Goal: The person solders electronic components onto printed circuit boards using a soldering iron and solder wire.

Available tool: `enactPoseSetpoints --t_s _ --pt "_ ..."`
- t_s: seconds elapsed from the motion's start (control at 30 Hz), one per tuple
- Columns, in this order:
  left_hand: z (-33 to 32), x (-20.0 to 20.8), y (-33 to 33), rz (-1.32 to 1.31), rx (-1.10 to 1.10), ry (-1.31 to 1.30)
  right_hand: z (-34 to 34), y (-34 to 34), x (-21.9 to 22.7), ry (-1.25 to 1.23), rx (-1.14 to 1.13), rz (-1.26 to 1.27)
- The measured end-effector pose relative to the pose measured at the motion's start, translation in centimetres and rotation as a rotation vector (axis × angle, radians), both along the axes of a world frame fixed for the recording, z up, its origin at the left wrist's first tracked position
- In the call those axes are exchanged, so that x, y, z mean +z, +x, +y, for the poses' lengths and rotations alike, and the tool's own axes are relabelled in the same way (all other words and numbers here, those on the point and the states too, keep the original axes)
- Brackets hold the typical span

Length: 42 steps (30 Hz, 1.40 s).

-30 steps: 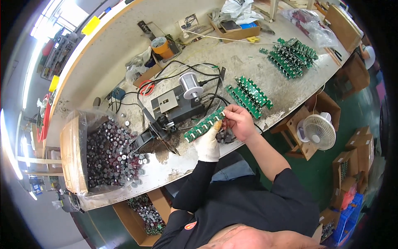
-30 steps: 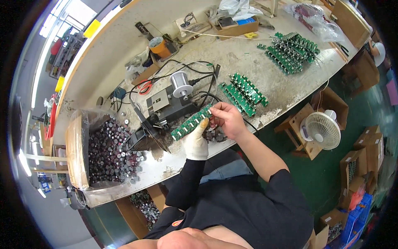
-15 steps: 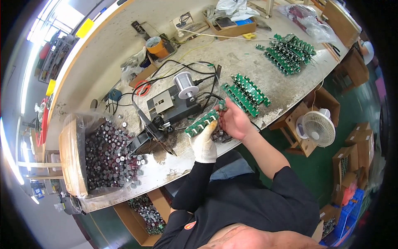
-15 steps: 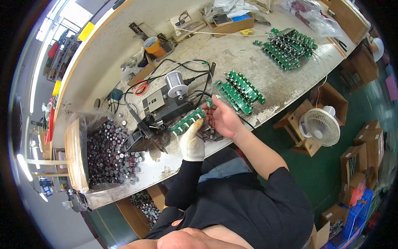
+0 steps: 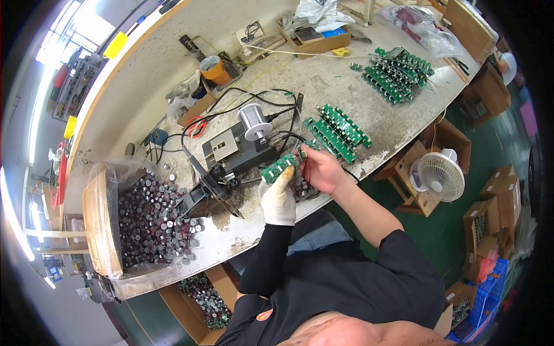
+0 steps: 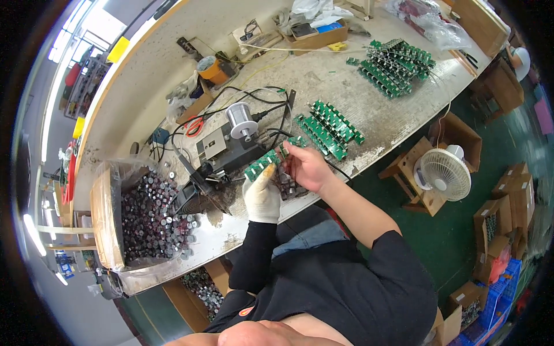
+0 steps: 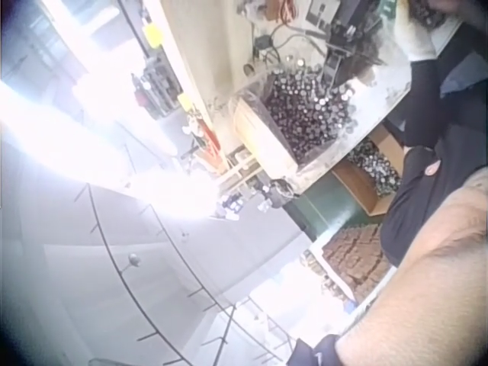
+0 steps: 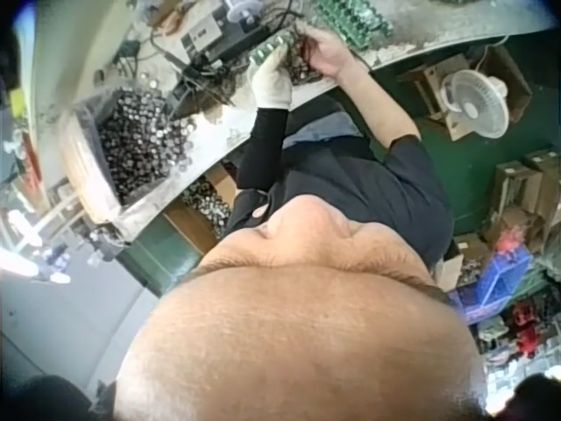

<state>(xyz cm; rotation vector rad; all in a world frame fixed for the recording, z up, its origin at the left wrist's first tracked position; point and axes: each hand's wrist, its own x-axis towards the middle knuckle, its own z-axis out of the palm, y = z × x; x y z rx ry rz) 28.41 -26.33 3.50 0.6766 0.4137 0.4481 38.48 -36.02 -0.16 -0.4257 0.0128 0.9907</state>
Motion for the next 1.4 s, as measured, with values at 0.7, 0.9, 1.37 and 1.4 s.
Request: enactPoseSetpoints --t_s 0.7,0.9,1.37,1.4 --pt "-0.8 3.5 -1.8 0.199 0.004 0.333 0.0 -1.5 2.6 -0.280 -0.248 -0.468" --pt "0.3 1.8 -2.0 0.134 -0.082 0.106 0.2 -1.0 1.6 -0.197 -0.066 -0.075" --pt "0.0 0.9 -1.2 0.180 0.069 0.353 0.2 -1.6 2.3 -0.196 -0.178 -0.063" --pt "-0.1 1.0 -1.2 0.188 0.081 0.484 0.1 -1.8 2.4 -0.184 -0.218 -0.205"
